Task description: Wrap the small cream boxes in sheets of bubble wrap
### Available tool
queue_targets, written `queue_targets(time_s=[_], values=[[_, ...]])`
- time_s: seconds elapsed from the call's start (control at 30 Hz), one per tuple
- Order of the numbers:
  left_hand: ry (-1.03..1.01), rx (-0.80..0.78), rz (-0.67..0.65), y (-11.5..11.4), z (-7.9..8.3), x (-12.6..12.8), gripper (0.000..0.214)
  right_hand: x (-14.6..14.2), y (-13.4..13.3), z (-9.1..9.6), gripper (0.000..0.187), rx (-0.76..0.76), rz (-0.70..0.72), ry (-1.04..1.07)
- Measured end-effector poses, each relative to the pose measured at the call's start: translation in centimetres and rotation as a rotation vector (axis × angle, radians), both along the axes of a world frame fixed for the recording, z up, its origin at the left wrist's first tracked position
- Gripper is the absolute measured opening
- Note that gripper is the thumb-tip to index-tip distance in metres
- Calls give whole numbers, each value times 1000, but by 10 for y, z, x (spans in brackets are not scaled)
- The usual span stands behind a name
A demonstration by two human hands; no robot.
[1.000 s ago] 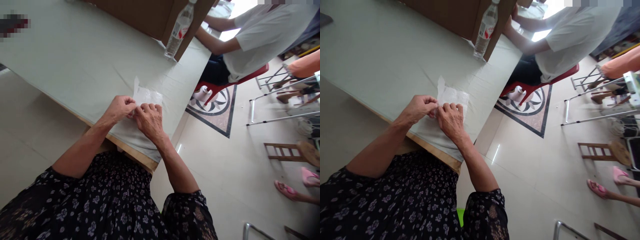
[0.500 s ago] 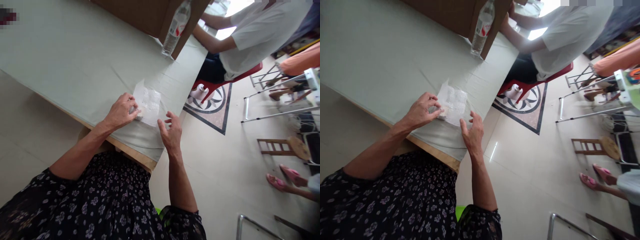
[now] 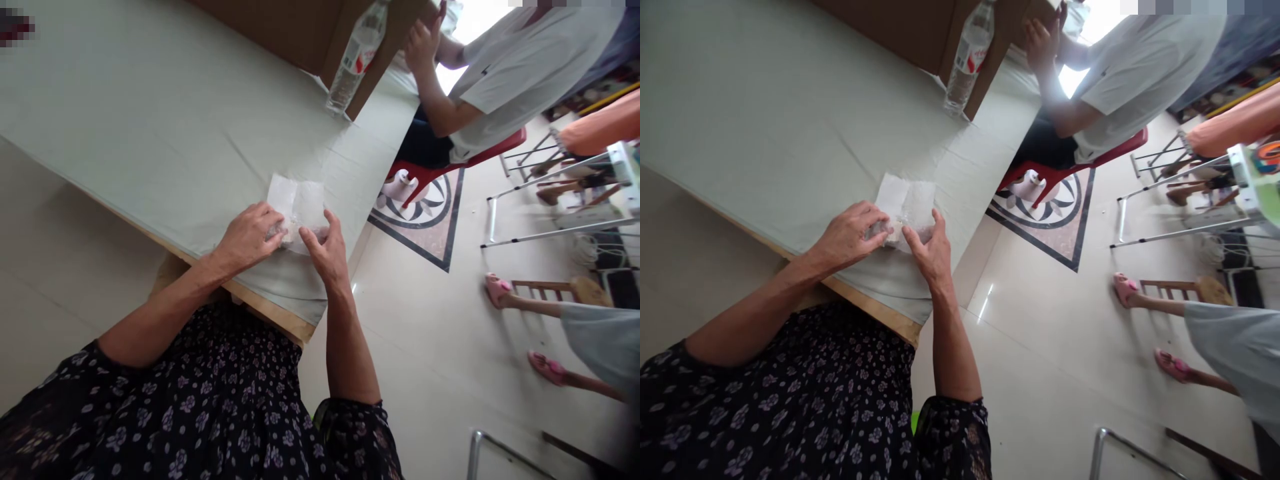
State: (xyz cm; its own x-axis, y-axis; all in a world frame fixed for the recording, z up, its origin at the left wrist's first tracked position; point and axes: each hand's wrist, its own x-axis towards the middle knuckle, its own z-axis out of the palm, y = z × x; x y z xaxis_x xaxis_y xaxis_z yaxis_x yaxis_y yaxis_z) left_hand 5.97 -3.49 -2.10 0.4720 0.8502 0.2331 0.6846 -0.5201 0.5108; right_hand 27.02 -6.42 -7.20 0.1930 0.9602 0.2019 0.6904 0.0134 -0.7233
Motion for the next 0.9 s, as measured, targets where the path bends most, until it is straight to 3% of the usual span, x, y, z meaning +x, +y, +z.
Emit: queue_targets(time_s=[0.13,0.43,0.73,0.9], values=[[27,20,1,-1,3,1,18,-1,1,2,83,-49,32,-21],[92,66,-5,-1,1,6,16,-23,6,11,62,24,12,-38],[120,50,-21,-4,4,11,16,-23,7,19,79,-135,-1,523],[106,44,-20,-4,2,11,15,-24,5,24,82,-141,-2,633]])
